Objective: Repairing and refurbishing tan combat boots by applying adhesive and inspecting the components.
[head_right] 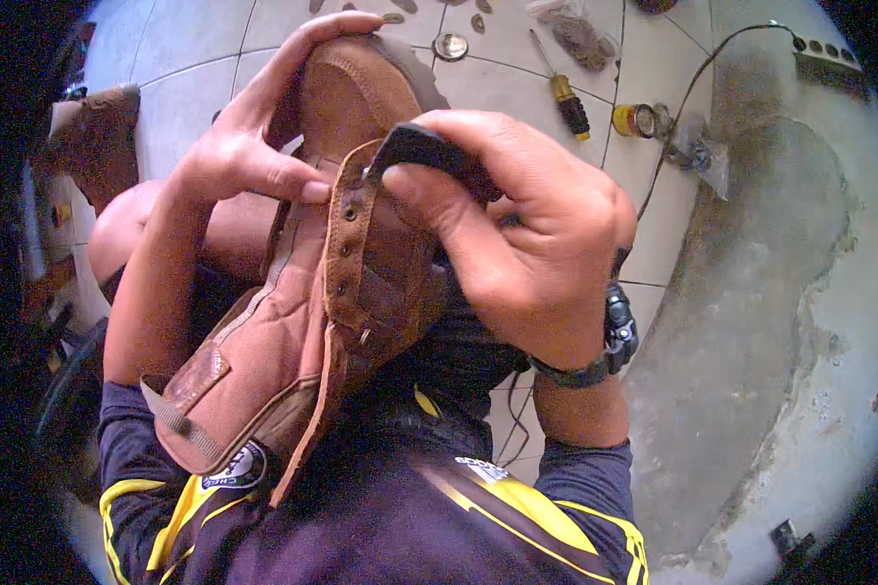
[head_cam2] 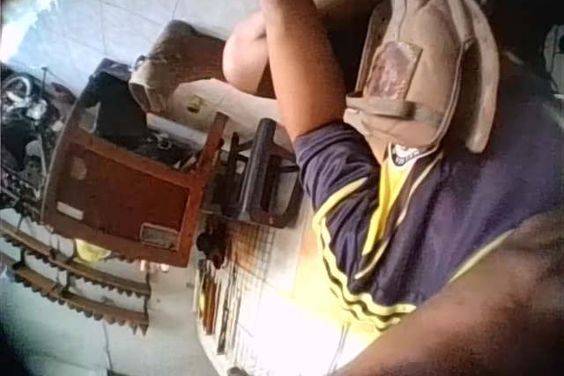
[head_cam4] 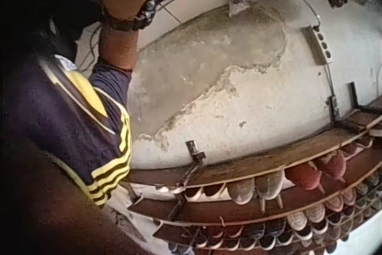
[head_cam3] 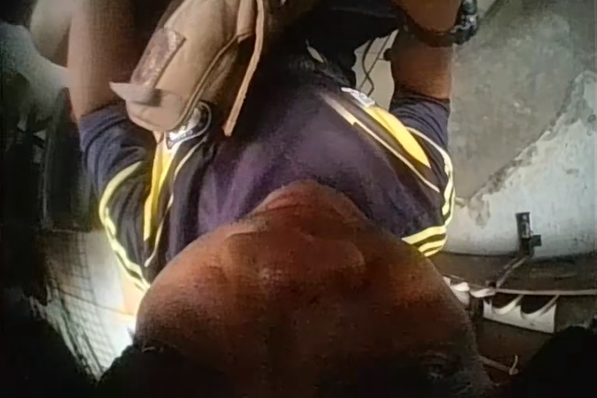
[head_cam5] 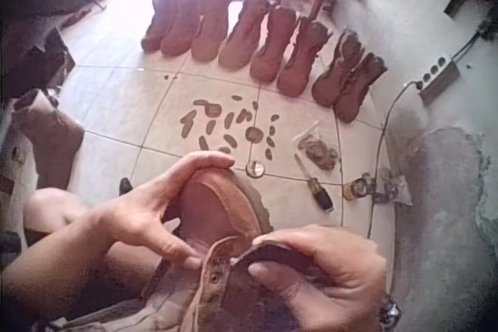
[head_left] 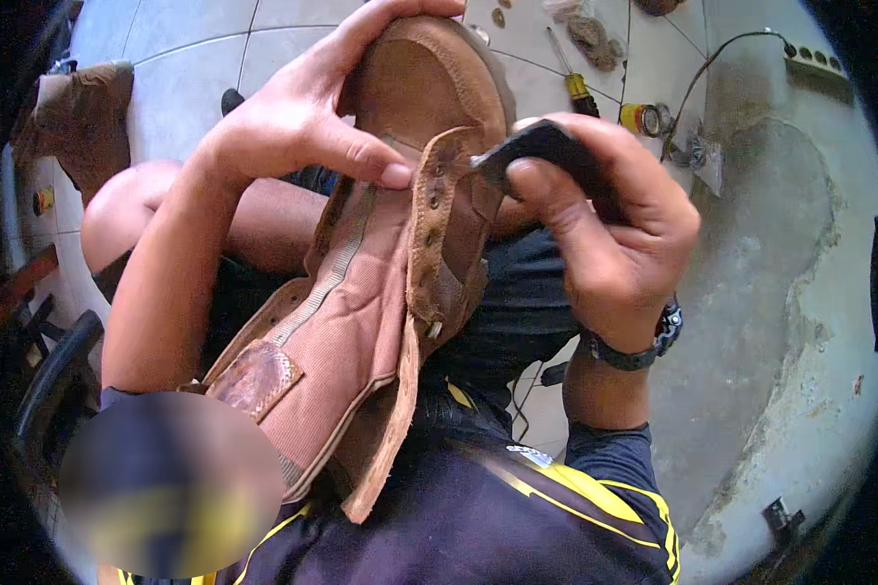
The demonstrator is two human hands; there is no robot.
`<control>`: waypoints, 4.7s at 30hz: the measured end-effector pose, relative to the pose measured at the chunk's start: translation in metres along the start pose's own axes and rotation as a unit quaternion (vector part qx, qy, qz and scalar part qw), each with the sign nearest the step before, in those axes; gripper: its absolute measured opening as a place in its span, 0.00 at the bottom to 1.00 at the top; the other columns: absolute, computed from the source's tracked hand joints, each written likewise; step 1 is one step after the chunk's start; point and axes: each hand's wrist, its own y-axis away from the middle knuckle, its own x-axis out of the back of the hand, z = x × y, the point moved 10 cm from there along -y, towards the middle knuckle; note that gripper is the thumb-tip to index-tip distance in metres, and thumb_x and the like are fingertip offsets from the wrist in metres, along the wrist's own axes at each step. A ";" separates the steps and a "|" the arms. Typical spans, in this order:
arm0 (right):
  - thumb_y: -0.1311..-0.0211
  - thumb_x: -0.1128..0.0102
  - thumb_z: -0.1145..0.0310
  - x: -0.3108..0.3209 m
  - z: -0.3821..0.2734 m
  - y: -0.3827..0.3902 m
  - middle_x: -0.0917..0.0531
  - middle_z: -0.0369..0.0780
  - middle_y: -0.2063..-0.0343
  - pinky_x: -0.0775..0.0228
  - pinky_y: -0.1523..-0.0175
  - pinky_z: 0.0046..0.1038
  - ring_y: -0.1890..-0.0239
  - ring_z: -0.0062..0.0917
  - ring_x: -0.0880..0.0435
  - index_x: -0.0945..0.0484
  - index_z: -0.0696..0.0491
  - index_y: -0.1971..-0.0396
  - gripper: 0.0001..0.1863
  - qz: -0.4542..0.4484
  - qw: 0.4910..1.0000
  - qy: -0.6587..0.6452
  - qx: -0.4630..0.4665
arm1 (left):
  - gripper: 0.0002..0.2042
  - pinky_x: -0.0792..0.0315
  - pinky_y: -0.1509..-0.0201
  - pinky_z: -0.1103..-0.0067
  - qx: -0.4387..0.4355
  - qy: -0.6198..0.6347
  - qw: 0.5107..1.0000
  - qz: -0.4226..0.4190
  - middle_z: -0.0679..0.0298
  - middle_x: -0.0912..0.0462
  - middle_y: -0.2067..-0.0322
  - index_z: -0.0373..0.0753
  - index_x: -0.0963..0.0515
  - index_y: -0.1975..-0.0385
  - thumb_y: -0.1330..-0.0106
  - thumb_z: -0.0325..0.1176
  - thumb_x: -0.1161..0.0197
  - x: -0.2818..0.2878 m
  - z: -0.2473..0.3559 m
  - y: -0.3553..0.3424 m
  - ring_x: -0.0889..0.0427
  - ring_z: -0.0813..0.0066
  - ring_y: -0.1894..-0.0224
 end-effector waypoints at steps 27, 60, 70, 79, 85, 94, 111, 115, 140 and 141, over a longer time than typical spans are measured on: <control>0.30 0.33 0.66 0.023 -0.009 0.031 0.17 0.54 0.58 0.18 0.65 0.25 0.60 0.32 0.14 0.23 0.55 0.48 0.16 0.014 0.972 -0.210 0.105 | 0.69 0.41 0.24 0.66 0.048 0.085 0.995 0.021 0.51 0.36 0.32 0.43 0.68 0.21 0.54 0.29 0.13 -0.019 0.004 0.010 0.34 0.61 0.29; 0.59 0.34 0.70 -0.026 -0.008 0.050 0.11 0.44 0.61 0.18 0.57 0.31 0.62 0.34 0.13 0.12 0.59 0.65 0.18 -0.090 0.919 0.030 0.383 | 0.75 0.42 0.25 0.67 0.011 -0.104 0.993 0.048 0.46 0.32 0.36 0.34 0.70 0.22 0.60 0.37 0.09 -0.033 0.016 0.012 0.33 0.61 0.32; 0.48 0.34 0.71 -0.025 -0.007 0.042 0.10 0.43 0.62 0.20 0.59 0.29 0.64 0.31 0.14 0.11 0.56 0.68 0.09 -0.099 0.917 0.021 0.386 | 0.76 0.40 0.26 0.67 0.034 -0.035 0.998 -0.027 0.46 0.33 0.35 0.39 0.72 0.22 0.60 0.35 0.09 -0.034 0.013 0.015 0.32 0.60 0.32; 0.48 0.34 0.71 -0.024 -0.009 0.034 0.10 0.42 0.63 0.20 0.58 0.27 0.64 0.32 0.14 0.11 0.55 0.68 0.08 -0.119 0.926 -0.005 0.358 | 0.78 0.38 0.27 0.66 0.057 -0.014 0.998 0.008 0.46 0.34 0.34 0.44 0.78 0.22 0.61 0.28 0.10 -0.038 0.009 0.013 0.30 0.60 0.33; 0.49 0.32 0.74 -0.022 -0.002 0.032 0.10 0.41 0.63 0.20 0.58 0.27 0.64 0.31 0.13 0.11 0.55 0.69 0.07 -0.093 0.936 -0.016 0.338 | 0.78 0.36 0.27 0.65 0.048 0.031 0.998 -0.027 0.46 0.34 0.33 0.45 0.78 0.22 0.60 0.26 0.11 -0.032 0.001 0.011 0.30 0.60 0.32; 0.50 0.31 0.74 -0.022 0.001 0.031 0.10 0.41 0.63 0.19 0.58 0.29 0.63 0.31 0.13 0.12 0.56 0.69 0.07 -0.092 0.934 -0.017 0.344 | 0.78 0.37 0.26 0.63 0.025 0.016 0.998 -0.053 0.45 0.41 0.30 0.47 0.79 0.22 0.60 0.24 0.11 -0.030 -0.001 0.010 0.33 0.57 0.30; 0.50 0.34 0.70 -0.032 -0.006 0.041 0.11 0.41 0.64 0.21 0.58 0.27 0.63 0.32 0.14 0.12 0.57 0.69 0.09 -0.156 0.913 -0.040 0.375 | 0.79 0.40 0.24 0.64 -0.010 -0.041 0.996 -0.072 0.47 0.41 0.29 0.46 0.78 0.21 0.62 0.27 0.10 -0.016 -0.008 0.011 0.36 0.58 0.28; 0.50 0.34 0.70 -0.027 -0.005 0.035 0.11 0.42 0.63 0.21 0.58 0.28 0.62 0.33 0.14 0.12 0.57 0.68 0.10 -0.135 0.925 -0.031 0.354 | 0.79 0.39 0.25 0.65 0.019 -0.001 0.999 -0.041 0.47 0.41 0.29 0.46 0.78 0.21 0.62 0.27 0.09 -0.020 -0.010 0.009 0.36 0.58 0.29; 0.53 0.33 0.75 -0.027 0.000 0.030 0.11 0.40 0.65 0.20 0.58 0.29 0.63 0.31 0.13 0.12 0.56 0.68 0.09 -0.106 0.932 -0.018 0.346 | 0.79 0.40 0.25 0.64 0.037 0.000 0.998 -0.041 0.48 0.44 0.27 0.50 0.78 0.21 0.61 0.24 0.11 -0.022 -0.008 0.013 0.38 0.60 0.27; 0.53 0.33 0.75 -0.026 0.000 0.032 0.11 0.40 0.65 0.20 0.58 0.29 0.63 0.31 0.13 0.12 0.56 0.68 0.09 -0.107 0.932 -0.018 0.345 | 0.79 0.40 0.25 0.64 0.062 0.034 0.997 -0.011 0.48 0.44 0.27 0.50 0.78 0.21 0.62 0.24 0.11 -0.023 -0.011 0.013 0.38 0.60 0.27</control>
